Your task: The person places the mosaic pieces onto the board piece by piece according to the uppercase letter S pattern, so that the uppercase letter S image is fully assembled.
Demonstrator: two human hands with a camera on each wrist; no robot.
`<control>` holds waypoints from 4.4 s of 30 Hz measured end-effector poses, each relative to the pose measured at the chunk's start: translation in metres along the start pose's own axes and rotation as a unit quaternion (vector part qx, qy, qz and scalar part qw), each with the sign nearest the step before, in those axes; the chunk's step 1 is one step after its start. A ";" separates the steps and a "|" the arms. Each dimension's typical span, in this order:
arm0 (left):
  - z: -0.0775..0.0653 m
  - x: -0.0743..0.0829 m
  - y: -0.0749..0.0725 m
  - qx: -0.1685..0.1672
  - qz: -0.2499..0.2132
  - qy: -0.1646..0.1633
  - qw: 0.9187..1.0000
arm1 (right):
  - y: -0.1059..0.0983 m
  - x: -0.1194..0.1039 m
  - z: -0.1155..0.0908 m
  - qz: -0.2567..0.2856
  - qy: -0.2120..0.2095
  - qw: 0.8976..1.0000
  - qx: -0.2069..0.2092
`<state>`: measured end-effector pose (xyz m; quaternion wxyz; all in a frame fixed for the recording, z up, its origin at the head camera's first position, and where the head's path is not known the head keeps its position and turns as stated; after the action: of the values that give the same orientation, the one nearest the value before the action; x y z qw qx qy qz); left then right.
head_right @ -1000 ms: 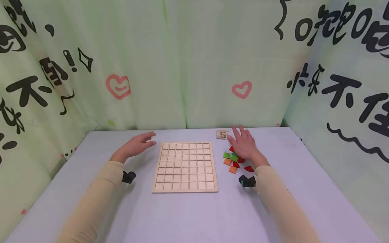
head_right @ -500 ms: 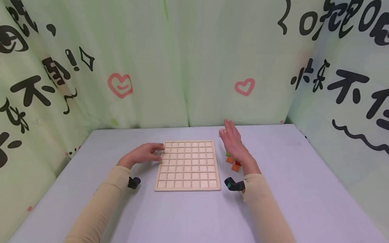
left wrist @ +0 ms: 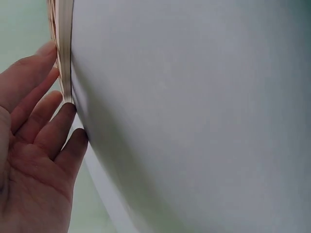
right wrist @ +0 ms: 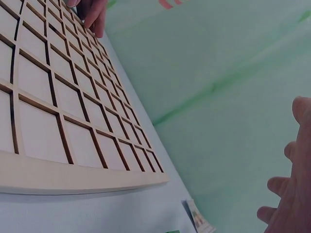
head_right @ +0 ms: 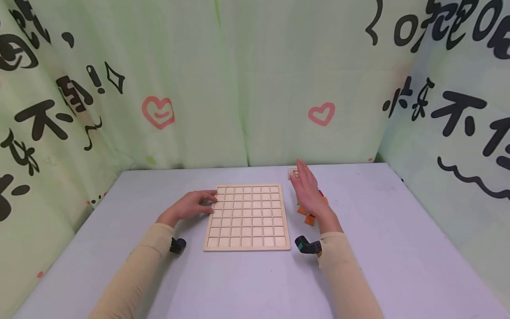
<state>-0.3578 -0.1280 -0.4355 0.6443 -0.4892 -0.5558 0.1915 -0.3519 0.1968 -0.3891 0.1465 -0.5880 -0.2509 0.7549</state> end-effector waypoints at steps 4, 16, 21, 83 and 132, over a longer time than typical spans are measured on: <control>0.000 0.001 0.000 0.008 -0.006 0.000 1.000 | -0.004 0.002 -0.001 -0.008 0.015 1.000 0.003; 0.006 0.000 0.003 0.016 0.022 -0.003 1.000 | -0.016 0.046 -0.004 -0.047 0.107 0.992 0.038; 0.008 -0.001 0.003 0.019 0.024 -0.001 1.000 | -0.021 0.064 -0.006 -0.065 0.136 0.988 0.040; 0.007 0.003 0.003 0.016 0.037 0.003 0.999 | -0.010 0.071 0.022 -0.195 0.057 0.978 -0.053; 0.005 0.006 0.002 0.012 0.051 0.000 0.999 | -0.002 0.068 0.026 -0.148 0.059 0.982 -0.100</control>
<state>-0.3602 -0.1200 -0.4348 0.6400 -0.5087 -0.5277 0.2305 -0.3951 0.2286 -0.4388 0.2121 -0.5992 -0.4002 0.6602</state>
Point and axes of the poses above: each hand's wrist, its own z-axis towards the middle knuckle, its own y-axis out of the palm, x = y × z, the point moved 7 cm from there along z, towards the middle knuckle, and after that the axes turned 8 degrees about z, right-handed, at the moved point
